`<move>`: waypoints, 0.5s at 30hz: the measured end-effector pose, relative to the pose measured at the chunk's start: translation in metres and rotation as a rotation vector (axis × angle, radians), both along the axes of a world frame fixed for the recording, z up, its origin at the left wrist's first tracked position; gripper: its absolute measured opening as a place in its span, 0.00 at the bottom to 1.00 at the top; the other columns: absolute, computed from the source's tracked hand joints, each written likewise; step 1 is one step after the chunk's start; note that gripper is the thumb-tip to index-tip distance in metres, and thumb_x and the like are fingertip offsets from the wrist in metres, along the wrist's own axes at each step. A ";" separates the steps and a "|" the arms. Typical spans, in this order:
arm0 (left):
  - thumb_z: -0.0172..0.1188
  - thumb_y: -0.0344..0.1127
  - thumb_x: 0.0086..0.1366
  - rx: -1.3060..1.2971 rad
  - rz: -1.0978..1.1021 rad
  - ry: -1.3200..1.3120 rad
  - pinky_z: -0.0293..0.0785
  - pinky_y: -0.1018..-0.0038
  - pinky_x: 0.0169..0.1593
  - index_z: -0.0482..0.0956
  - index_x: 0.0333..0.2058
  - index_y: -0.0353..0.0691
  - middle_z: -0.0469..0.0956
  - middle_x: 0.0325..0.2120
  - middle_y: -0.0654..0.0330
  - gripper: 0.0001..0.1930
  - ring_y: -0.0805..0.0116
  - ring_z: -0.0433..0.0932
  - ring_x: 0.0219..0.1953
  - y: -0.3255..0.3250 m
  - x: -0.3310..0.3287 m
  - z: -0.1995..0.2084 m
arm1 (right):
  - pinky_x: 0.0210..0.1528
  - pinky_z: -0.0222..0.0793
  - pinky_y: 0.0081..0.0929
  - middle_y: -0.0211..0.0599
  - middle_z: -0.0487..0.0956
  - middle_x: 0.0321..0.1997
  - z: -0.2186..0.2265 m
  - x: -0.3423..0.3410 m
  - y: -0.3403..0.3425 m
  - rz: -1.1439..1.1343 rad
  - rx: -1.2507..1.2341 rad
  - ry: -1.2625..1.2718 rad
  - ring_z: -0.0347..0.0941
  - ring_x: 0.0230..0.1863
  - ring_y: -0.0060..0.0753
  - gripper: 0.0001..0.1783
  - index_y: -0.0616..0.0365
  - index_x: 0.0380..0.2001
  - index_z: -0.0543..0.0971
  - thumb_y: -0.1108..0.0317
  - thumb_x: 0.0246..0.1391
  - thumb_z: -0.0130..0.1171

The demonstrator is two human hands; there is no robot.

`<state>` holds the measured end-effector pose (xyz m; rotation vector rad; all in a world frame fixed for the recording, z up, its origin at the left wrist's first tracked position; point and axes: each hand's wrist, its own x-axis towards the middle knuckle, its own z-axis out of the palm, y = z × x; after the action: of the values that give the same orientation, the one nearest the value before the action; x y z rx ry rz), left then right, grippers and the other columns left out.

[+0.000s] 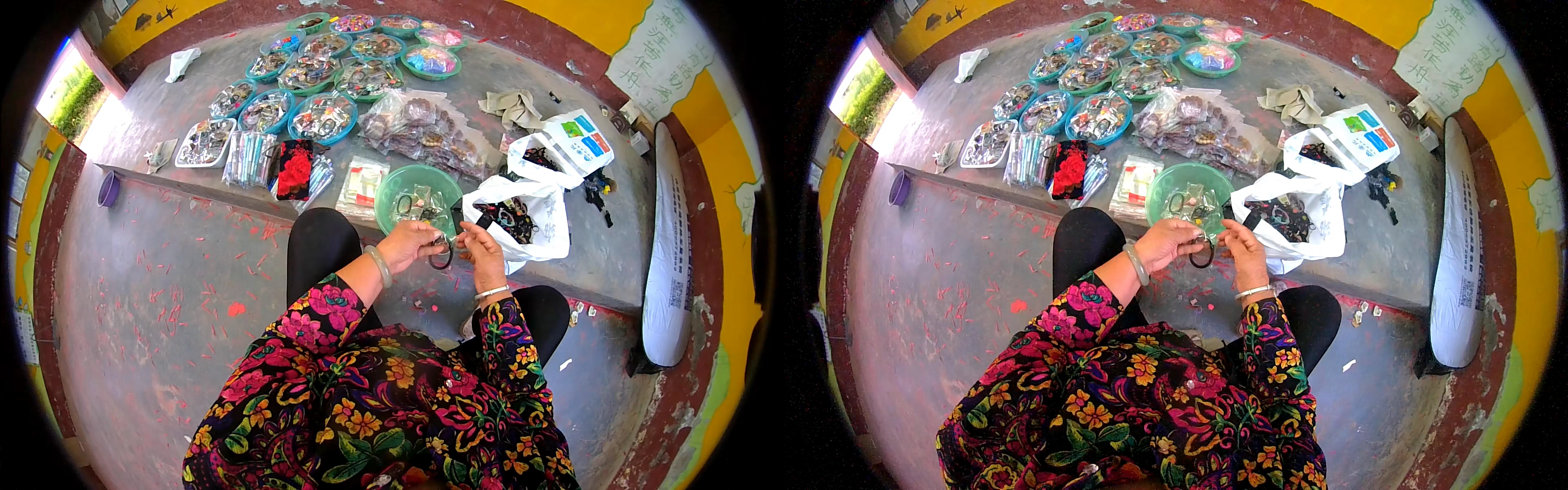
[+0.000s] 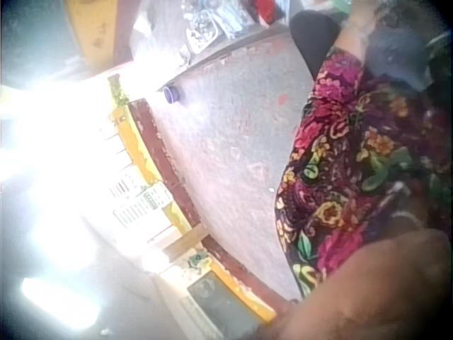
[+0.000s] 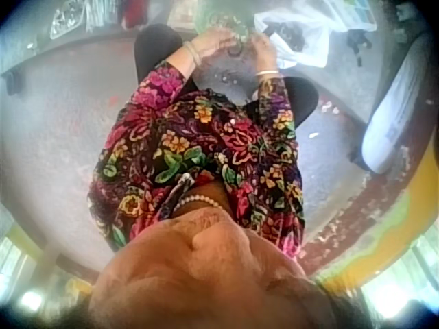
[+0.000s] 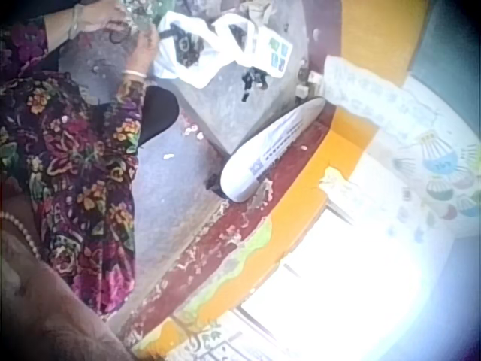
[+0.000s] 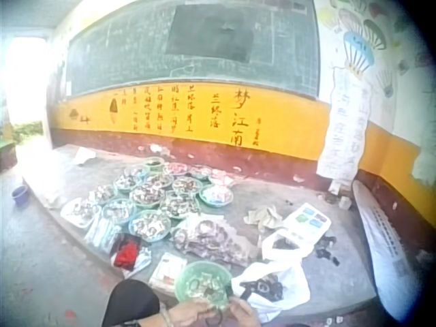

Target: The person sits on the floor and repeatedly picks up small hair accessories from a white bag, places them into clear plastic bags, and sets the filled bags into a green bowl. The workspace includes various packaged items and a digital scale.

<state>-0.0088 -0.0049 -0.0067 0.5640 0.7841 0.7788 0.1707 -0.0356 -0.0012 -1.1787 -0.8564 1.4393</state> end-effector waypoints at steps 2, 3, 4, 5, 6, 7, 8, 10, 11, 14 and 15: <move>0.51 0.28 0.60 0.040 0.038 0.046 0.76 0.77 0.42 0.72 0.36 0.25 0.74 0.35 0.53 0.09 0.67 0.76 0.35 -0.001 0.002 -0.001 | 0.31 0.61 0.13 0.22 0.74 0.26 0.002 -0.003 0.000 0.008 -0.014 -0.049 0.68 0.28 0.15 0.08 0.59 0.34 0.77 0.71 0.50 0.54; 0.51 0.28 0.61 0.060 0.055 0.068 0.76 0.77 0.42 0.72 0.36 0.25 0.74 0.35 0.54 0.09 0.67 0.76 0.35 -0.001 0.005 -0.001 | 0.30 0.60 0.12 0.22 0.74 0.26 -0.001 -0.004 0.001 0.039 -0.015 -0.118 0.67 0.27 0.14 0.08 0.59 0.33 0.77 0.70 0.49 0.55; 0.50 0.28 0.61 0.089 0.041 0.084 0.76 0.77 0.42 0.72 0.35 0.26 0.75 0.34 0.54 0.09 0.68 0.76 0.34 -0.002 0.007 -0.004 | 0.30 0.59 0.11 0.21 0.74 0.25 -0.004 -0.004 0.001 0.069 -0.016 -0.187 0.66 0.26 0.14 0.08 0.60 0.33 0.77 0.69 0.49 0.57; 0.50 0.28 0.61 0.117 0.027 0.100 0.76 0.77 0.42 0.73 0.35 0.27 0.75 0.34 0.55 0.09 0.68 0.76 0.34 -0.002 0.009 -0.009 | 0.28 0.59 0.11 0.21 0.73 0.24 -0.011 -0.003 0.002 0.085 0.009 -0.193 0.66 0.26 0.13 0.08 0.60 0.32 0.77 0.69 0.48 0.58; 0.50 0.28 0.61 0.144 0.013 0.116 0.76 0.77 0.42 0.73 0.35 0.27 0.75 0.33 0.55 0.09 0.68 0.76 0.34 -0.003 0.011 -0.009 | 0.27 0.59 0.11 0.21 0.73 0.24 -0.015 -0.002 0.002 0.101 0.033 -0.198 0.65 0.25 0.12 0.08 0.61 0.31 0.77 0.69 0.47 0.59; 0.50 0.28 0.61 0.150 0.013 0.119 0.75 0.77 0.41 0.73 0.35 0.27 0.75 0.33 0.55 0.08 0.68 0.76 0.34 -0.004 0.013 -0.010 | 0.25 0.58 0.10 0.22 0.73 0.24 -0.019 -0.001 0.002 0.117 0.057 -0.202 0.64 0.25 0.11 0.08 0.61 0.30 0.77 0.69 0.46 0.61; 0.50 0.28 0.61 0.156 0.013 0.122 0.75 0.77 0.41 0.73 0.34 0.28 0.75 0.32 0.56 0.08 0.68 0.76 0.34 -0.006 0.014 -0.011 | 0.26 0.58 0.11 0.22 0.73 0.23 -0.022 0.000 0.002 0.107 0.049 -0.204 0.63 0.24 0.11 0.07 0.61 0.29 0.77 0.70 0.46 0.60; 0.50 0.28 0.61 0.158 0.006 0.125 0.75 0.77 0.41 0.74 0.34 0.28 0.75 0.32 0.56 0.08 0.68 0.76 0.34 -0.006 0.014 -0.010 | 0.26 0.56 0.11 0.22 0.73 0.22 -0.015 -0.003 0.001 0.089 0.031 -0.206 0.62 0.23 0.12 0.05 0.61 0.27 0.77 0.71 0.47 0.59; 0.50 0.28 0.61 0.154 -0.001 0.125 0.76 0.77 0.40 0.73 0.34 0.28 0.75 0.32 0.56 0.08 0.68 0.76 0.34 -0.006 0.014 -0.008 | 0.26 0.56 0.11 0.22 0.73 0.22 -0.015 -0.003 0.000 0.073 0.025 -0.207 0.62 0.23 0.12 0.04 0.61 0.26 0.77 0.72 0.47 0.59; 0.50 0.29 0.61 0.124 -0.013 0.092 0.76 0.77 0.40 0.73 0.34 0.28 0.75 0.33 0.56 0.08 0.68 0.76 0.34 -0.006 0.011 -0.004 | 0.26 0.57 0.12 0.22 0.73 0.21 -0.011 -0.004 -0.001 0.032 0.015 -0.200 0.62 0.23 0.11 0.04 0.61 0.24 0.77 0.72 0.47 0.59; 0.51 0.29 0.61 0.111 -0.015 0.076 0.76 0.77 0.39 0.73 0.34 0.28 0.75 0.33 0.56 0.08 0.68 0.76 0.34 -0.006 0.010 -0.003 | 0.26 0.57 0.11 0.21 0.73 0.21 -0.006 -0.005 -0.001 0.024 0.019 -0.192 0.62 0.23 0.11 0.05 0.61 0.23 0.77 0.71 0.47 0.60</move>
<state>0.0016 -0.0109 -0.0097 0.7013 0.8092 0.7936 0.1660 -0.0368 -0.0074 -1.3117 -1.0169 1.3495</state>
